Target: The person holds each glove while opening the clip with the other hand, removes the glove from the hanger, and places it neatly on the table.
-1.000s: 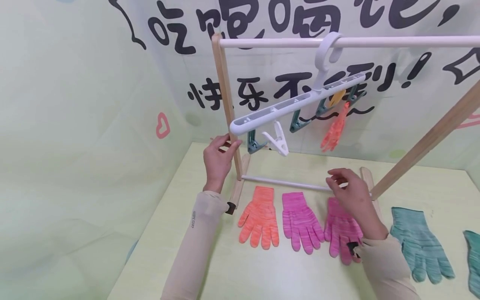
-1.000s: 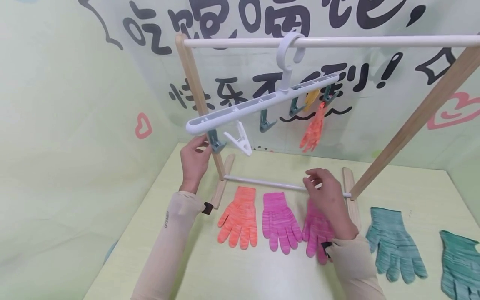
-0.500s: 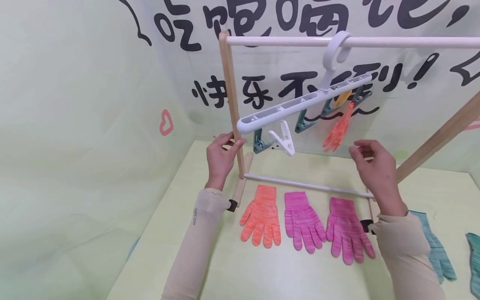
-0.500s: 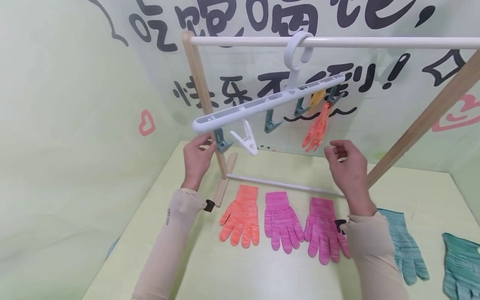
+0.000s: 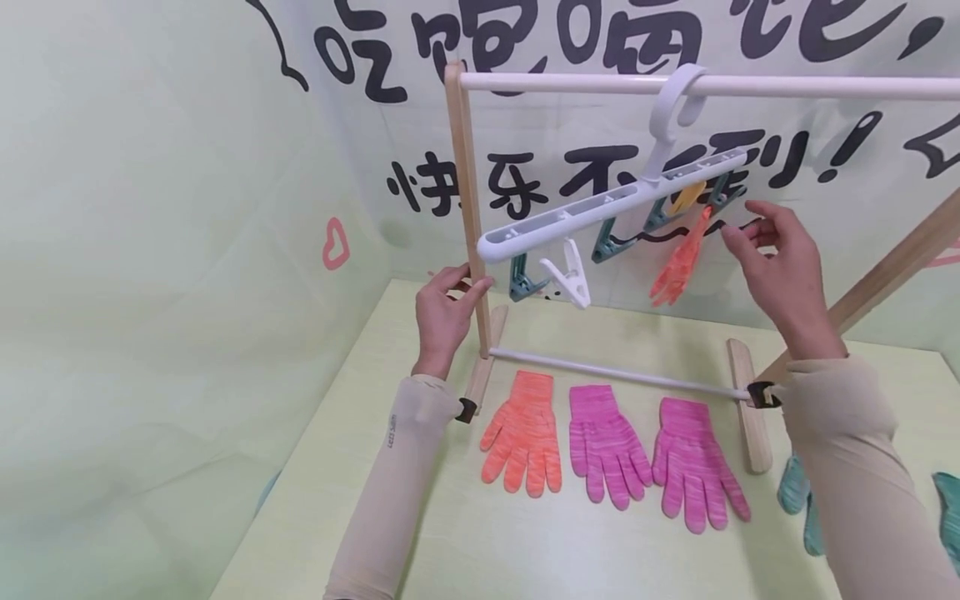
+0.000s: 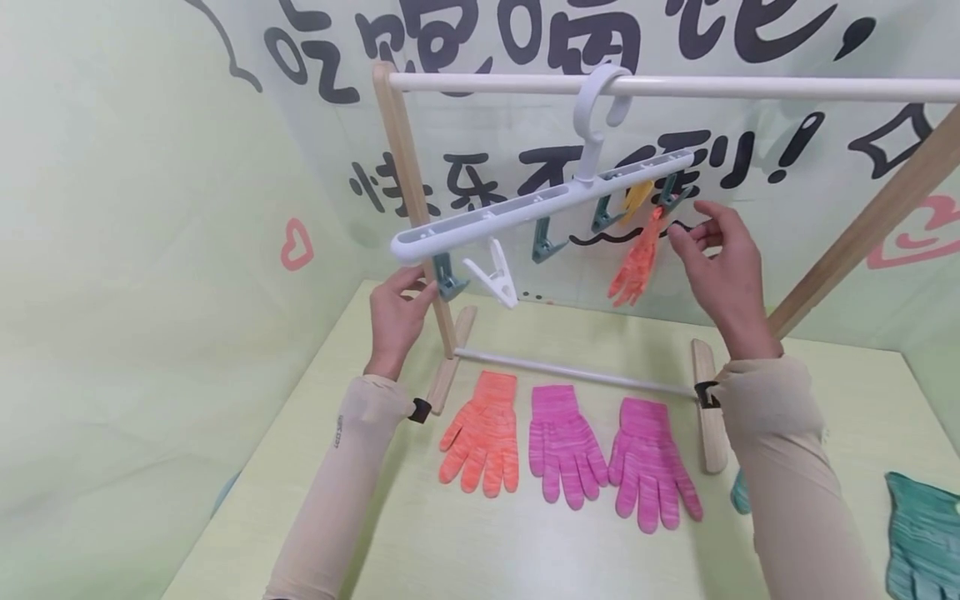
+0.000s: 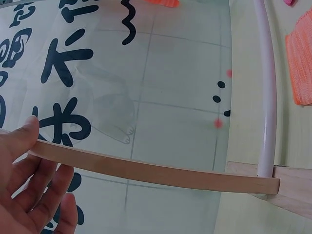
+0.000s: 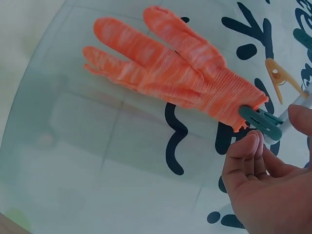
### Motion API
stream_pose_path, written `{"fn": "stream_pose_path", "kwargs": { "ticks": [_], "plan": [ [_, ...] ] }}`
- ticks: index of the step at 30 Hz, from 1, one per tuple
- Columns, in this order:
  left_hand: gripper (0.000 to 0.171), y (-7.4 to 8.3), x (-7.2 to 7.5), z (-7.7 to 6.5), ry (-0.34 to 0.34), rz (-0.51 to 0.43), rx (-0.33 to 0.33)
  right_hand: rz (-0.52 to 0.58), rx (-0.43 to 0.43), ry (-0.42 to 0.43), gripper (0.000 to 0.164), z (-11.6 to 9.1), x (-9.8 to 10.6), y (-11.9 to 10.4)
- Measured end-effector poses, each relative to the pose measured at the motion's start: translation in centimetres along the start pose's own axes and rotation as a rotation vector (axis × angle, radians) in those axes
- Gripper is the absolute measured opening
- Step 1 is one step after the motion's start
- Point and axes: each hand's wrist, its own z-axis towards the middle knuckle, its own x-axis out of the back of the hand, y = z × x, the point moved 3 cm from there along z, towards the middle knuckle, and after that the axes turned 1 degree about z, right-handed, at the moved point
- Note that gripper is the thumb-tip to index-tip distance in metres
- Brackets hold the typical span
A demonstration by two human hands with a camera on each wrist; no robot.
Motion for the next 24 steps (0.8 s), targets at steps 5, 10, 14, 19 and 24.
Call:
{"fn": "stream_pose_path", "kwargs": {
  "ticks": [5,10,14,19,24],
  "plan": [
    [0.036,-0.3,0.1,-0.3,0.001,0.004,0.016,0.065,0.025,-0.054,0.061,1.7,-0.4,-0.1],
    [0.037,-0.5,0.0,-0.4,-0.007,0.000,0.015,0.217,0.025,-0.091,0.052,2.7,-0.7,-0.1],
    [0.038,-0.5,0.0,-0.4,-0.010,-0.004,0.013,0.299,0.010,-0.096,0.047,3.1,-0.5,-0.2],
    [0.038,-0.3,-0.1,-0.2,-0.001,0.001,-0.002,0.297,0.003,-0.051,0.045,3.2,-0.2,-0.1],
    [0.038,-0.2,-0.1,0.0,-0.009,0.000,0.001,0.253,-0.015,-0.044,0.044,2.8,-0.6,0.7]
  ]
}}
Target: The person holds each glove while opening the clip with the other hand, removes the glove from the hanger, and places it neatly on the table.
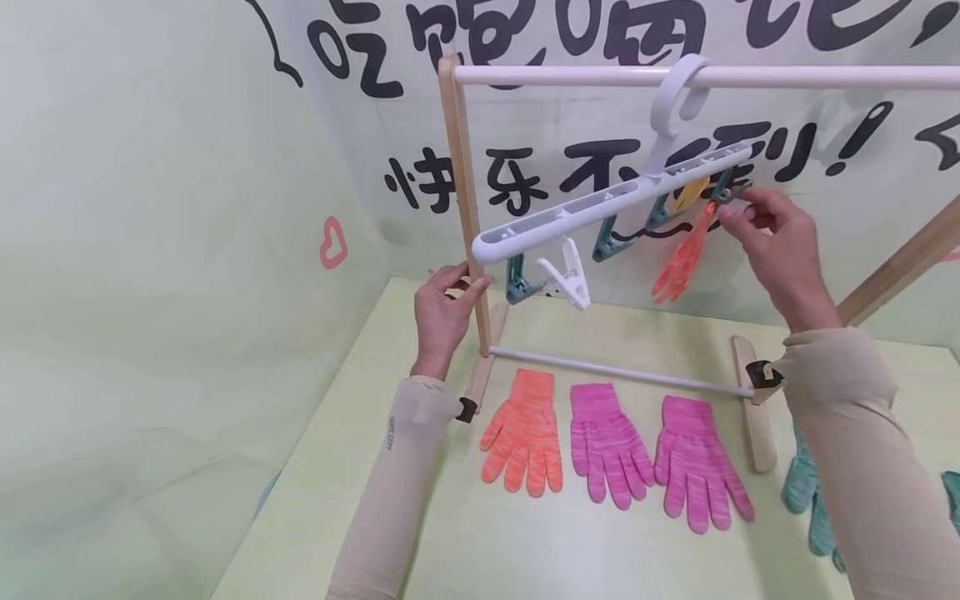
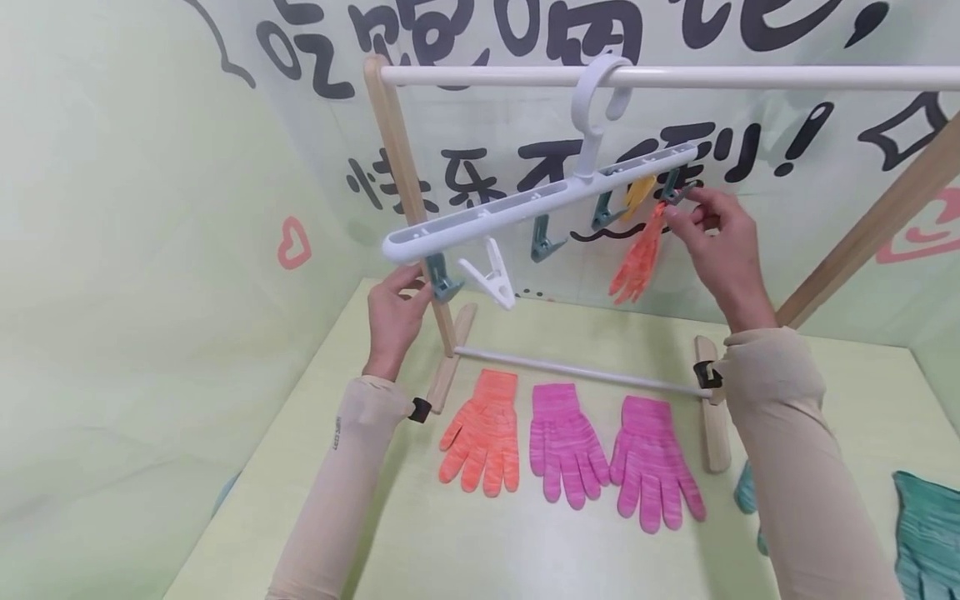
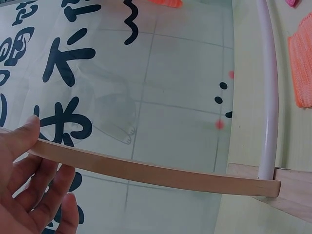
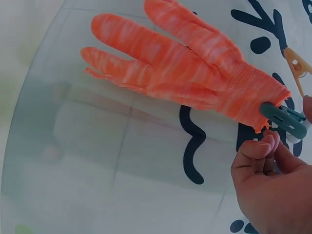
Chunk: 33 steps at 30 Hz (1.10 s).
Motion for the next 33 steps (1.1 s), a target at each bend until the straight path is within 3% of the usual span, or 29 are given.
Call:
{"fn": "stream_pose_path", "kwargs": {
  "ticks": [6,14,18,21,25,28,30,33],
  "plan": [
    [0.039,0.0,-0.1,0.0,-0.006,-0.007,0.007,-0.077,-0.005,-0.002,0.050,-0.3,-0.3,0.5],
    [0.039,-0.1,-0.1,-0.4,-0.029,0.020,0.027,-0.093,-0.007,0.006,0.051,-0.6,-0.3,0.5],
    [0.041,0.1,-0.2,-1.0,-0.052,0.112,0.072,-0.089,-0.010,0.010,0.053,-0.8,-0.1,0.6],
    [0.043,0.4,0.0,-1.7,-0.014,0.216,0.080,-0.074,-0.020,0.013,0.054,-0.8,0.0,0.9],
    [0.043,1.2,0.1,-3.0,0.110,0.305,0.013,-0.070,-0.024,0.003,0.056,-0.9,0.1,1.2],
    [0.038,1.9,-0.6,-3.8,0.156,0.307,-0.058,-0.082,-0.028,-0.010,0.058,-0.9,0.2,1.5],
    [0.031,2.4,-1.5,-4.2,0.144,0.293,-0.108,-0.085,-0.033,-0.018,0.059,-1.0,0.3,1.6],
    [0.024,3.2,-3.7,-4.4,0.062,0.275,-0.144,-0.082,-0.039,-0.028,0.060,-1.0,0.4,1.9]
  ]
}}
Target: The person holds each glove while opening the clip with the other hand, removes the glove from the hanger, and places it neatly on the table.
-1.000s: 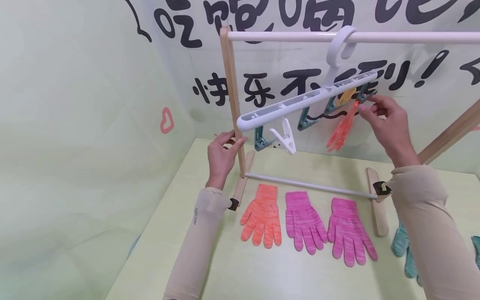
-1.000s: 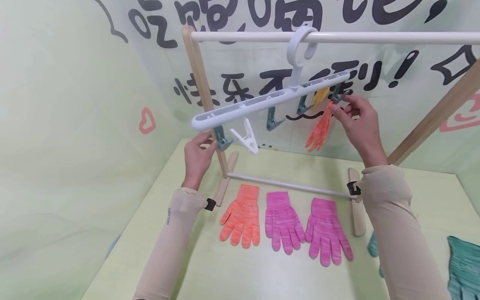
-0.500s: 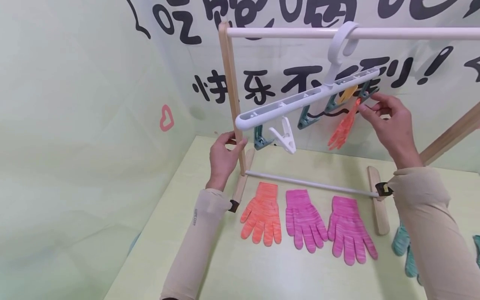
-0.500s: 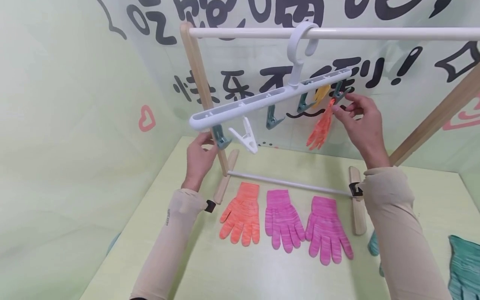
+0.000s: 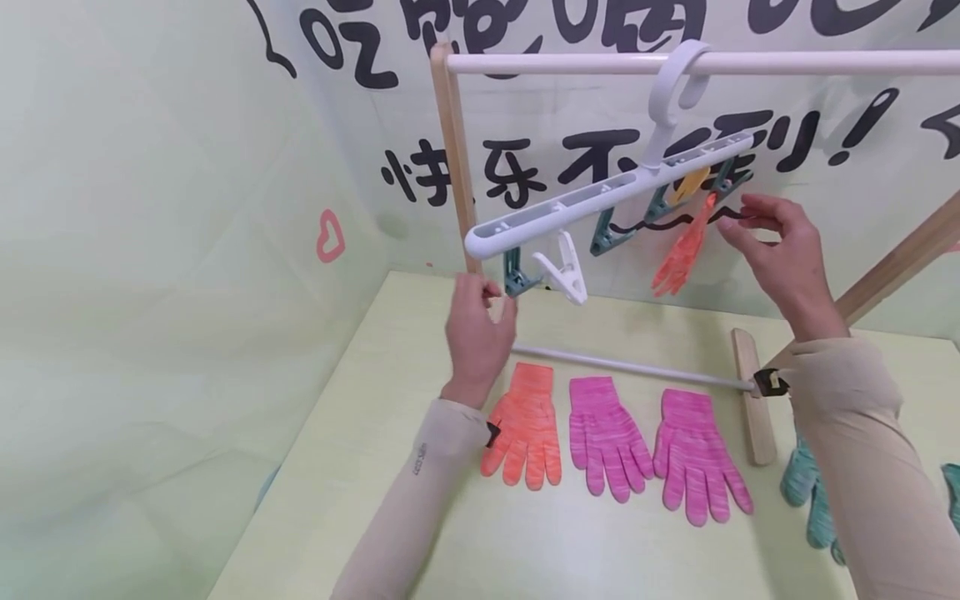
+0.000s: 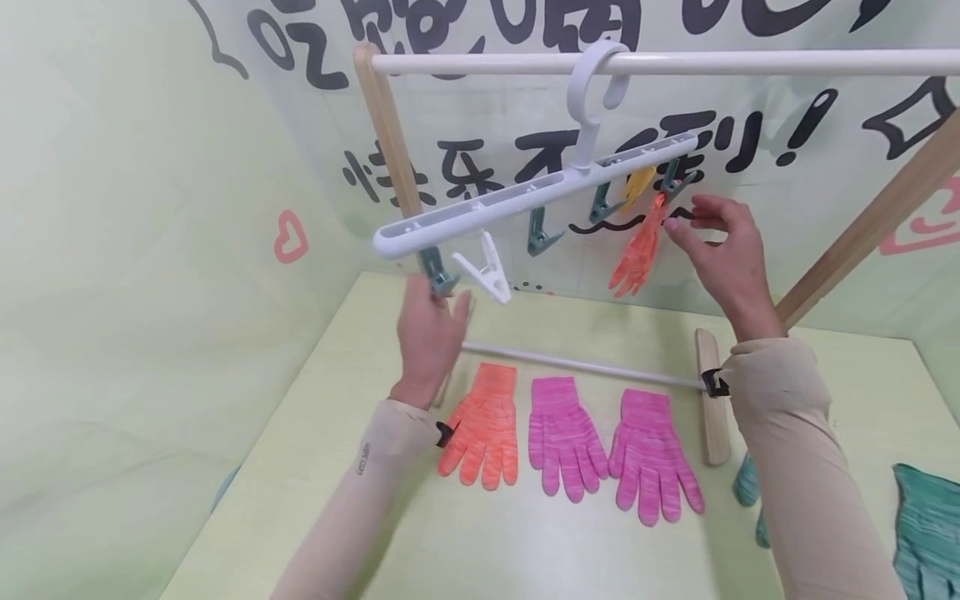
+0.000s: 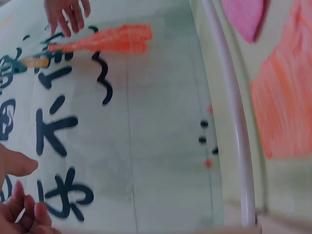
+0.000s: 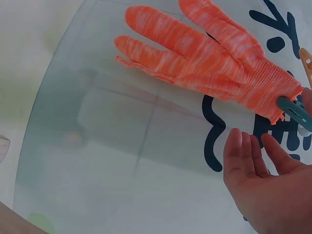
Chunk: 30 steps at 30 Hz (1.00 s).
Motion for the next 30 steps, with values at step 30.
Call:
{"fn": "stream_pose_path", "kwargs": {
  "ticks": [30],
  "plan": [
    [0.055,12.0,-15.4,4.3,-0.574,-0.080,0.019,-0.105,-0.049,-0.058,0.067,-0.5,-0.7,0.8]
  ]
}}
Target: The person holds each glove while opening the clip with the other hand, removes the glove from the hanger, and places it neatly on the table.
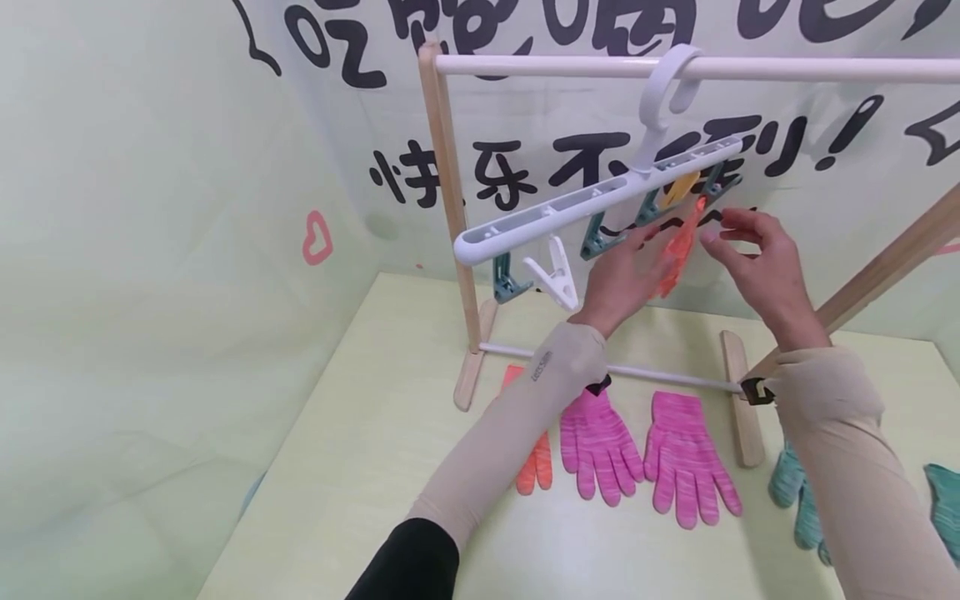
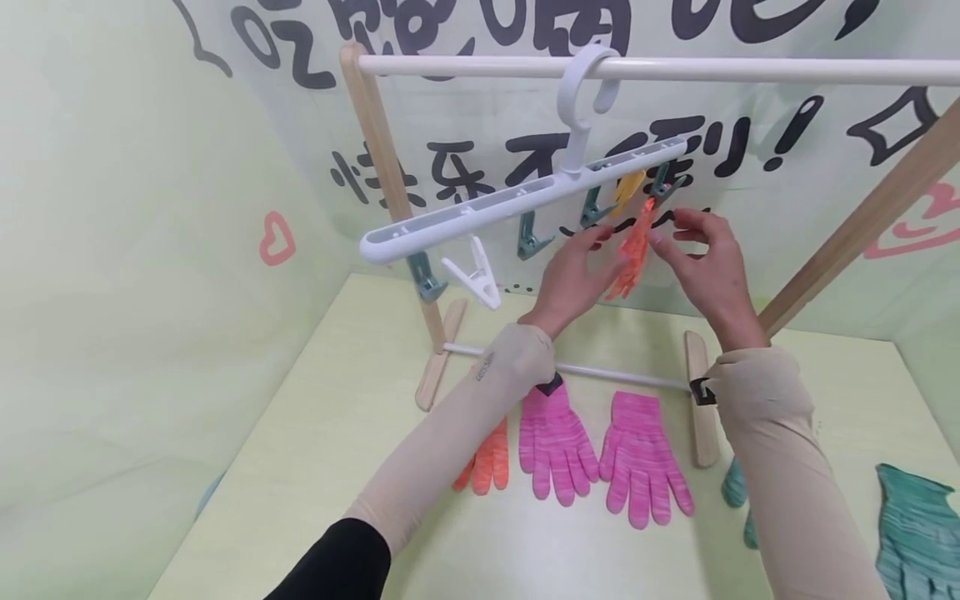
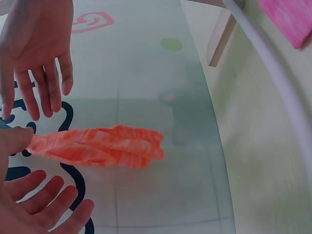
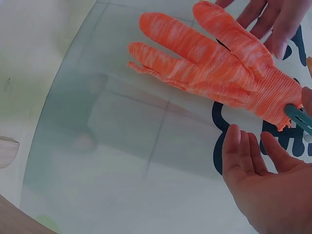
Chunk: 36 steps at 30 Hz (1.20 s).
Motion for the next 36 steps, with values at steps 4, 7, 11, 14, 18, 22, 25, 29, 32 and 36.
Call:
{"fn": "stream_pose_path", "kwargs": {
  "ticks": [4,7,11,14,18,22,25,29,32,36],
  "plan": [
    [0.051,1.0,-0.4,0.8,-0.012,-0.002,0.011,-0.005,-0.002,-0.003,0.066,0.0,-0.1,0.1],
    [0.042,1.7,-0.7,1.2,-0.004,0.021,-0.010,-0.002,0.005,0.007,0.065,0.1,-0.1,0.1],
    [0.036,2.0,-1.1,1.3,0.051,0.068,-0.021,0.010,0.021,0.018,0.064,0.2,-0.2,0.2],
    [0.035,1.9,-1.1,1.2,0.098,0.086,-0.020,0.012,0.032,0.021,0.063,0.2,-0.3,0.2],
    [0.028,1.6,-1.0,1.0,0.125,0.077,-0.033,0.024,0.040,0.026,0.062,0.2,-0.2,0.2],
    [0.023,0.9,-1.2,0.8,0.114,0.066,-0.054,0.063,0.045,0.032,0.059,0.1,0.0,0.2],
    [0.022,0.2,-1.3,0.4,0.104,0.068,-0.055,0.087,0.050,0.030,0.057,0.2,0.0,0.1],
    [0.022,-0.6,-1.3,-0.2,0.087,0.052,-0.038,0.121,0.072,0.028,0.055,0.2,0.0,-0.3],
    [0.023,-1.0,-1.3,-0.7,0.064,0.061,-0.027,0.150,0.099,0.025,0.052,0.1,-0.2,-0.7],
    [0.025,-1.5,-1.5,-1.2,0.008,0.060,-0.015,0.153,0.124,-0.001,0.045,0.0,-0.3,-1.1]
  ]
}}
